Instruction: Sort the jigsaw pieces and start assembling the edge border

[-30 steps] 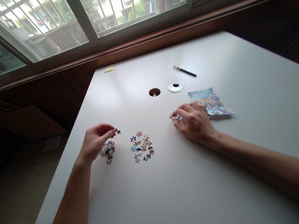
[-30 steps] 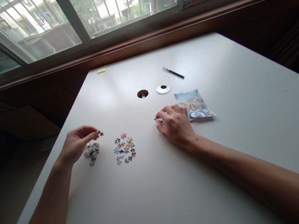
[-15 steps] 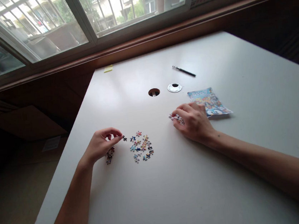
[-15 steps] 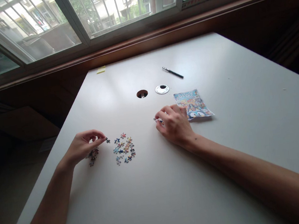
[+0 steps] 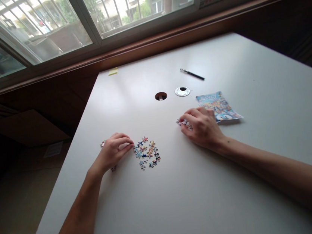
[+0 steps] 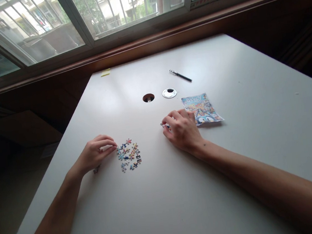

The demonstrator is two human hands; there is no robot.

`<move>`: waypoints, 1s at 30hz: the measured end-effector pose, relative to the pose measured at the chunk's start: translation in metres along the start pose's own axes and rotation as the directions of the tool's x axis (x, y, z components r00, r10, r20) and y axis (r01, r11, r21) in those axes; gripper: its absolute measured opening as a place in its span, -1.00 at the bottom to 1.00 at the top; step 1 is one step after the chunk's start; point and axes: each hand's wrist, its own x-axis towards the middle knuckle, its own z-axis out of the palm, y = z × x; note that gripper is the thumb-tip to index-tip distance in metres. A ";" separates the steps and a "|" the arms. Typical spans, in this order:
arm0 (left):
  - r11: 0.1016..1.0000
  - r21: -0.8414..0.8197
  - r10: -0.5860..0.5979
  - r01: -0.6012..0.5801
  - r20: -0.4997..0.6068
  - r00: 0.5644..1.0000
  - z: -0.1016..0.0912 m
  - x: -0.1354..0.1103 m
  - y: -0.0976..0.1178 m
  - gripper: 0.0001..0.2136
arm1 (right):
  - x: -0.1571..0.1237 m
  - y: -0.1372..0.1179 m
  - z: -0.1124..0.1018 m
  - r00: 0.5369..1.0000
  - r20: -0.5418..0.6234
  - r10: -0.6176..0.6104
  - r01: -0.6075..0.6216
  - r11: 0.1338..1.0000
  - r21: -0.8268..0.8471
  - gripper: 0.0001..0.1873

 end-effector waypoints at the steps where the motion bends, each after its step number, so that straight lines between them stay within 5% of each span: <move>1: 1.000 0.005 -0.027 0.027 -0.030 0.999 -0.007 -0.002 -0.004 -0.79 | 0.000 0.000 0.000 1.000 0.001 -0.002 0.002 1.000 -0.001 -0.83; 4: 0.965 0.187 -0.136 0.187 -0.252 0.958 -0.032 -0.011 -0.021 -0.80 | 0.000 0.000 0.000 1.000 0.001 -0.008 0.008 1.000 -0.003 -0.83; 6: 0.920 0.270 -0.206 0.284 -0.284 0.937 -0.046 -0.018 -0.032 -0.81 | 0.000 0.001 0.001 1.000 -0.001 -0.010 0.010 1.000 -0.004 -0.83; 11: 0.921 0.279 -0.286 0.270 0.016 0.958 -0.052 -0.025 -0.040 -0.80 | 0.000 0.001 0.003 1.000 0.001 -0.008 0.008 1.000 -0.006 -0.84; 14: 0.930 0.283 -0.268 0.234 0.086 0.960 -0.048 -0.024 -0.037 -0.74 | -0.001 0.001 0.003 1.000 -0.002 -0.005 0.005 1.000 -0.003 -0.83; 30: 0.916 0.240 -0.322 0.322 -0.041 0.946 -0.044 -0.024 -0.039 -0.88 | -0.001 0.001 0.003 1.000 -0.004 -0.012 0.012 1.000 -0.005 -0.83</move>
